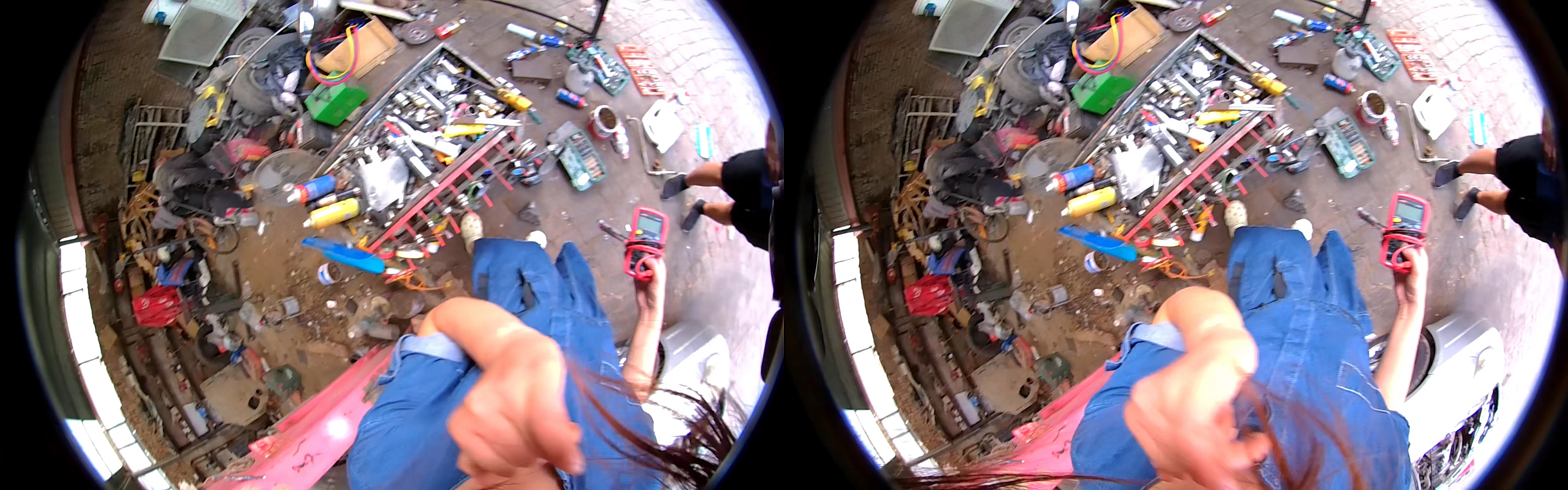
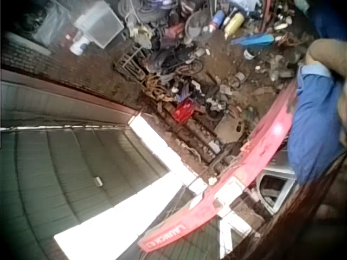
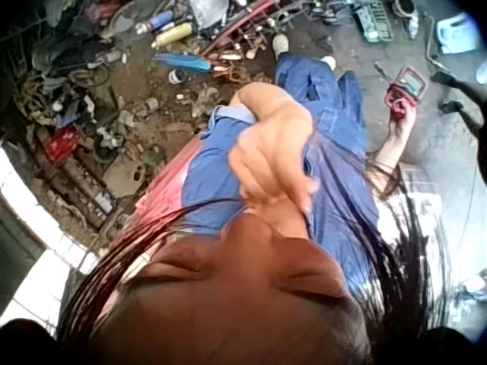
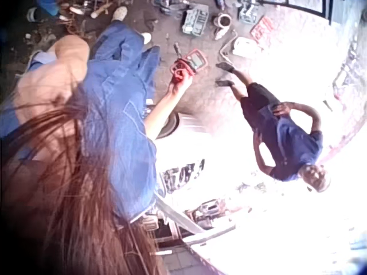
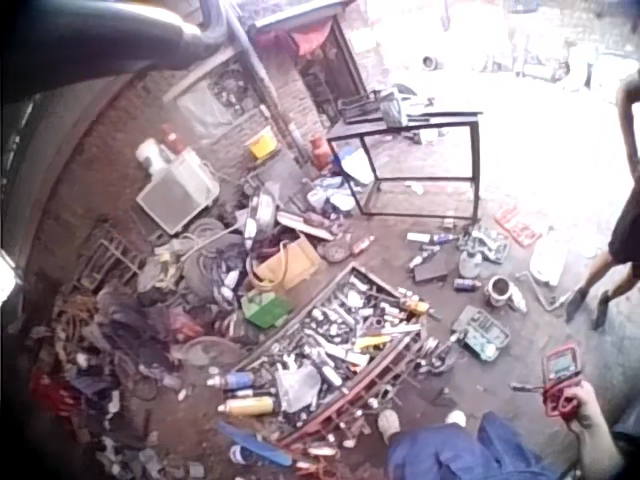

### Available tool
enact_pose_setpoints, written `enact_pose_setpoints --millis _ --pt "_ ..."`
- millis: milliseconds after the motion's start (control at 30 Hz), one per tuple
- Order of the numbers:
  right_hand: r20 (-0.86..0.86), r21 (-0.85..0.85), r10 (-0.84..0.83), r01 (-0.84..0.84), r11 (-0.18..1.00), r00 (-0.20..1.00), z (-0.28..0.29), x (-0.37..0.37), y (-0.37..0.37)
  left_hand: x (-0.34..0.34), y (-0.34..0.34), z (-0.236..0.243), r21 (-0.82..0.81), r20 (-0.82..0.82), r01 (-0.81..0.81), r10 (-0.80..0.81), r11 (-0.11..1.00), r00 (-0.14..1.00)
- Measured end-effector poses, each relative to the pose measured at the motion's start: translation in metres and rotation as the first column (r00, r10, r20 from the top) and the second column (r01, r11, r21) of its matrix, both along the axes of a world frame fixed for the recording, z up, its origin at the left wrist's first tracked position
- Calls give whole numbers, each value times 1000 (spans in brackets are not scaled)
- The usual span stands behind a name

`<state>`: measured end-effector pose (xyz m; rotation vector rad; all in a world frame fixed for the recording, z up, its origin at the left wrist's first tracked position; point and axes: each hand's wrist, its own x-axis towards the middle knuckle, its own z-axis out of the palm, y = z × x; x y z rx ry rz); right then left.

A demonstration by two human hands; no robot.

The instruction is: The person handles a multimeter and probes, then selects a vernier caliper and a metal component from a tool cart and performs measurements.

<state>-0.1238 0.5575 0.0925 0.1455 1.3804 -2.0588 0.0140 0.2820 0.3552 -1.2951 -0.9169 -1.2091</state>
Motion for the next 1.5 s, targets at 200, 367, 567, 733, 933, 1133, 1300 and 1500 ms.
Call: enact_pose_setpoints --millis 200,367,567,733,933,1133,1300,1500 --pt "22 33 -80 79 996 997 5 1 -1 10 -10 -2 167 -73 227 -218 959 973" --pt "69 -7 -47 47 999 997 12 -6 -22 11 -11 17 83 60 324 -329 942 942" --pt "51 -42 7 -5 999 999 12 -14 -42 7 -21 13 62 8 244 -245 968 969" --pt "49 -19 84 -83 996 995 22 -21 -77 18 -42 15 28 -25 99 -99 995 995" --pt "21 46 132 -133 990 991 18 -28 -114 34 -86 7 27 -103 54 -51 998 993" --pt "-1 36 130 -129 991 992 37 -26 -160 21 -155 14 13 -219 225 -217 974 951" --pt "-47 70 79 -76 995 996 53 -32 -190 45 -197 -2 133 -246 82 -48 988 968" --pt "-99 82 96 -88 993 991 86 -39 -252 51 -259 -2 159 -67 -224 237 962 969"
